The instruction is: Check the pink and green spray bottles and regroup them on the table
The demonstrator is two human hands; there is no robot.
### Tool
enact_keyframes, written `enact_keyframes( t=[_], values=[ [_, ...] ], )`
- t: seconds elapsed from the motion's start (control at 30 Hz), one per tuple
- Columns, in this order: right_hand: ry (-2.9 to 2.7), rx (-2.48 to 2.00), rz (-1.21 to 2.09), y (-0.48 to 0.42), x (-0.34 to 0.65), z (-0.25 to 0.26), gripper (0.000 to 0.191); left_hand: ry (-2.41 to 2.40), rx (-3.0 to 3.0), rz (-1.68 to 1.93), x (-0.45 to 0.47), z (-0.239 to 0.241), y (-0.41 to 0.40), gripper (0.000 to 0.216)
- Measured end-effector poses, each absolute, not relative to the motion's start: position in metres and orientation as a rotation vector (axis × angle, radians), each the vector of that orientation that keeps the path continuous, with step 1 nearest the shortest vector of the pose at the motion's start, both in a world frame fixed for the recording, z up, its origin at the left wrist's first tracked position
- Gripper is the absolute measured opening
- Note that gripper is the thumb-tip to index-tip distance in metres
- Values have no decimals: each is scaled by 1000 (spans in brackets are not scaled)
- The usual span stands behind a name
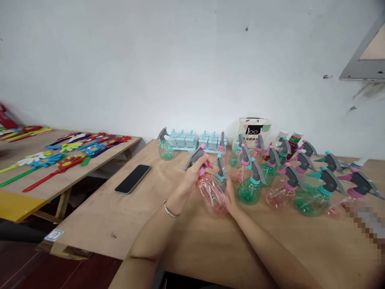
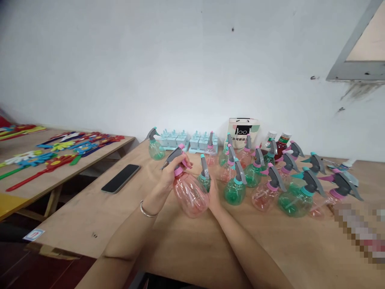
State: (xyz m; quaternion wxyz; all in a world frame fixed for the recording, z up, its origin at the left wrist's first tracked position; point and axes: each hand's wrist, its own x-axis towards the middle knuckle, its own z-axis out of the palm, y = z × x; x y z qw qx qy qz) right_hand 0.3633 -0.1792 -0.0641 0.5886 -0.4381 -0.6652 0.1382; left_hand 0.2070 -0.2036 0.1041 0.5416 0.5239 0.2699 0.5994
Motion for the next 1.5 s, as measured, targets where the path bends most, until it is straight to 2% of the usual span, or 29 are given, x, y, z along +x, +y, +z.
enact_keyframes(
  t=[0.07, 0.23, 0.3, 0.5, 0.63, 0.93, 1.07, 1.5],
  values=[
    [-1554, -1025, 321, -179, 363, -66, 74, 667, 1285, 1439, 207, 105, -205, 32],
    [-1536, -993, 280, -176, 362, -72, 68, 576, 1419, 1122, 204, 109, -206, 26],
    [-1542, -987, 270, -175, 362, -72, 68, 572, 1453, 1111, 203, 107, -206, 25],
    [-1562, -990, 310, -176, 363, -70, 69, 782, 1454, 1319, 203, 102, -212, 37],
    [-1553, -1031, 259, -175, 364, -75, 70, 902, 1505, 1358, 187, 104, -205, 26],
    [-1535, -1044, 202, -173, 364, -80, 67, 1368, 1414, 1779, 58, 72, -128, 43],
    [-1536, -1039, 226, -174, 364, -78, 66, 1485, 1348, 1884, 15, 48, -94, 40],
    [-1452, -1155, 487, -176, 364, -88, 72, 1528, 1349, 2069, -8, 23, -31, 38]
  ],
)
